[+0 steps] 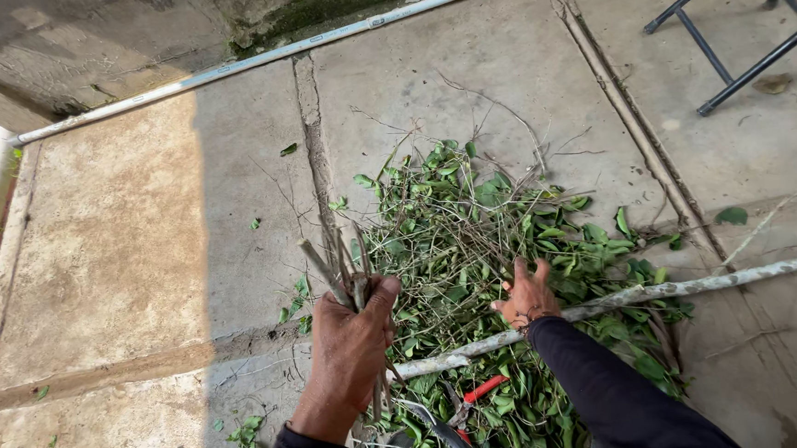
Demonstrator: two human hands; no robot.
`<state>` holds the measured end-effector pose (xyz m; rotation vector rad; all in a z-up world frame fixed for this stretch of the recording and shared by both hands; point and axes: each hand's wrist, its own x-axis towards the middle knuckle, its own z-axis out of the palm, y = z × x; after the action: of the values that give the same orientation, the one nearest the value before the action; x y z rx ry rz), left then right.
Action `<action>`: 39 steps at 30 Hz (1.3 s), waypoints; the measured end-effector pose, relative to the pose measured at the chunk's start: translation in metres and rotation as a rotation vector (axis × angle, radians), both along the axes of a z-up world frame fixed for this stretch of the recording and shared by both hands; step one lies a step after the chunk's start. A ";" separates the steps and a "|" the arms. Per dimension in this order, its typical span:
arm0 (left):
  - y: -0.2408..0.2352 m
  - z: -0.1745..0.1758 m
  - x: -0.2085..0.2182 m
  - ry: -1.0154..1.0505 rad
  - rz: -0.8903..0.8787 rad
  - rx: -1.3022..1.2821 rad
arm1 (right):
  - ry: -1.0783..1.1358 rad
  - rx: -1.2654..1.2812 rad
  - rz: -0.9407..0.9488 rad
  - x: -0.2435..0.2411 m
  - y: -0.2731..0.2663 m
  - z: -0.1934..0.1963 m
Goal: The person sits on a concrete patio and uses pruning shears to cut small branches from a larger pile of green foliage. The cut branches are placed into a black plastic crate nearby.
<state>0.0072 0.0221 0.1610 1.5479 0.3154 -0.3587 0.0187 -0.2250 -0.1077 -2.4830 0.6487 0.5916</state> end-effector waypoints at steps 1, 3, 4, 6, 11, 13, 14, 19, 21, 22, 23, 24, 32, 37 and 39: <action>0.004 0.000 -0.001 -0.013 -0.001 0.003 | -0.078 0.013 -0.070 -0.018 0.006 -0.003; 0.011 0.002 0.001 -0.046 -0.002 0.013 | -0.217 0.028 -0.163 -0.049 0.012 -0.012; 0.013 0.003 0.001 -0.062 0.006 -0.027 | -0.278 0.031 -0.185 -0.061 0.014 -0.019; 0.016 0.011 -0.002 -0.099 0.030 -0.108 | -0.377 0.012 -0.198 -0.077 0.013 -0.032; 0.031 0.048 -0.009 -0.235 0.165 -0.261 | -0.392 -0.080 -0.011 -0.102 -0.020 -0.049; 0.046 0.063 -0.012 -0.328 0.217 -0.376 | -0.242 -0.144 0.008 -0.103 -0.042 -0.039; 0.054 0.068 -0.014 -0.383 0.235 -0.450 | -0.461 -0.299 0.124 -0.112 -0.053 -0.031; 0.127 0.042 -0.038 -0.485 0.461 -0.679 | -0.168 -0.116 -0.091 -0.135 -0.065 -0.014; 0.158 0.005 -0.059 -0.384 0.656 -0.649 | -0.211 -0.185 0.033 -0.149 -0.062 -0.027; 0.176 -0.020 -0.076 -0.305 0.764 -0.631 | -0.202 -0.216 0.109 -0.149 -0.059 -0.037; 0.194 -0.047 -0.094 -0.202 0.867 -0.643 | -0.130 -0.241 0.150 -0.153 -0.057 -0.044; 0.210 -0.075 -0.114 -0.099 0.969 -0.656 | -0.060 -0.268 0.192 -0.153 -0.055 -0.051; 0.371 -0.170 -0.270 0.010 1.466 -0.240 | 0.137 -0.276 0.213 -0.162 -0.042 -0.060; 0.420 -0.155 -0.344 0.262 1.613 0.028 | 0.044 -0.254 0.197 -0.155 -0.038 -0.064; 0.423 -0.158 -0.367 0.322 1.619 0.079 | 0.032 -0.301 0.242 -0.154 -0.036 -0.066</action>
<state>-0.3596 0.4454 0.0030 0.8770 1.6618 0.6996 -0.1354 -0.2614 -0.1737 -2.8661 0.4801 0.6657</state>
